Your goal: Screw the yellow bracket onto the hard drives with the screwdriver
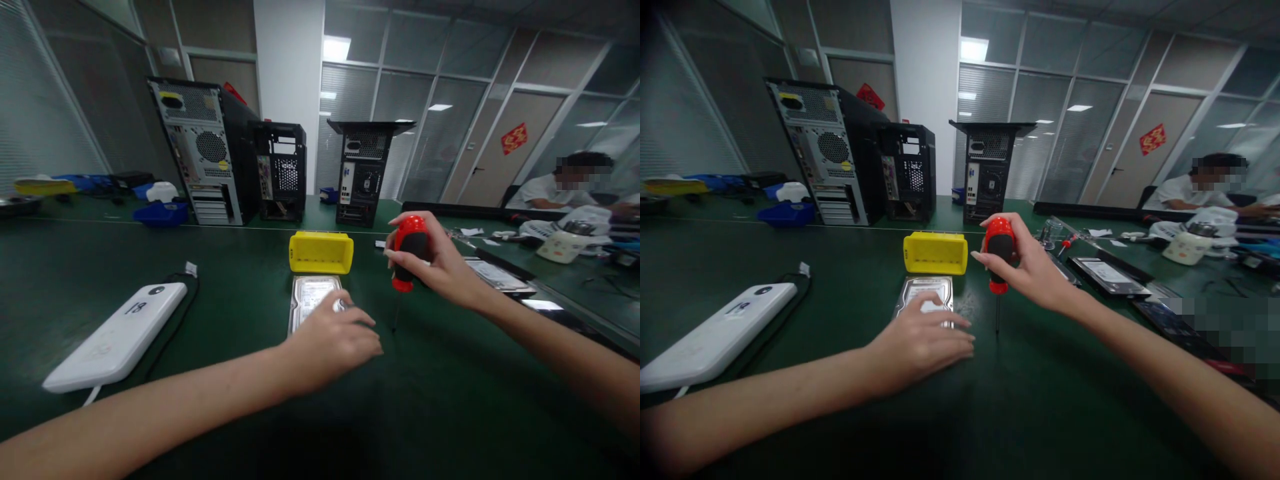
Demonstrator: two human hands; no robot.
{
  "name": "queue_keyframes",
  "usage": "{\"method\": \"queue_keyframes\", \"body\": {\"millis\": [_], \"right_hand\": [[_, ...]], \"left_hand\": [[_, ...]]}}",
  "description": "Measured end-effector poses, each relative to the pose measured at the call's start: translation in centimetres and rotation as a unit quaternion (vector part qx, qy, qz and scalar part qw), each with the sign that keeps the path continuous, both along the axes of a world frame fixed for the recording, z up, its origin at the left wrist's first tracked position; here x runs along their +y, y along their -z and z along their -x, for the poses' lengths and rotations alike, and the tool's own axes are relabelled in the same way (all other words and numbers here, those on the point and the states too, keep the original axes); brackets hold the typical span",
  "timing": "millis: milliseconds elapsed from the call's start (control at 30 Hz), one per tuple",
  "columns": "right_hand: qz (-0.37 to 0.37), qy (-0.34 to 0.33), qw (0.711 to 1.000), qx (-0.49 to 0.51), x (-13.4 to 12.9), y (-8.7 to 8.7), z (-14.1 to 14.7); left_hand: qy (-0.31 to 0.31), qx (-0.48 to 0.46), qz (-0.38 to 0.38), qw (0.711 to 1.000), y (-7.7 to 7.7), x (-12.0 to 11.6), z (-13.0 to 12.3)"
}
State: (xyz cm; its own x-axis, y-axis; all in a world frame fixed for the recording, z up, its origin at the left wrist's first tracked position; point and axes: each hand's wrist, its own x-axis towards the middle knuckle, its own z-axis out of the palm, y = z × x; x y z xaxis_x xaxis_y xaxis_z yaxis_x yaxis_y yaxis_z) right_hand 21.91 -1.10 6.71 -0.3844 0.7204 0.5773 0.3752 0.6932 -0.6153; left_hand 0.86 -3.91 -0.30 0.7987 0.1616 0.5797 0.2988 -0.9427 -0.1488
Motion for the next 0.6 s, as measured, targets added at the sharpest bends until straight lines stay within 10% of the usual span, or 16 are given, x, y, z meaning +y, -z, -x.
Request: {"method": "queue_keyframes", "body": {"millis": [233,600], "right_hand": [[-0.102,0.093,0.99,0.013,0.3,-1.5,-0.1],[-0.125,0.06,0.985,0.104,0.6,-1.2,1.8]], "left_hand": [[-0.027,-0.046,0.332,0.942,-0.8,3.8,2.3],[-0.014,-0.018,0.395,0.918,0.5,4.2,2.0]]}}
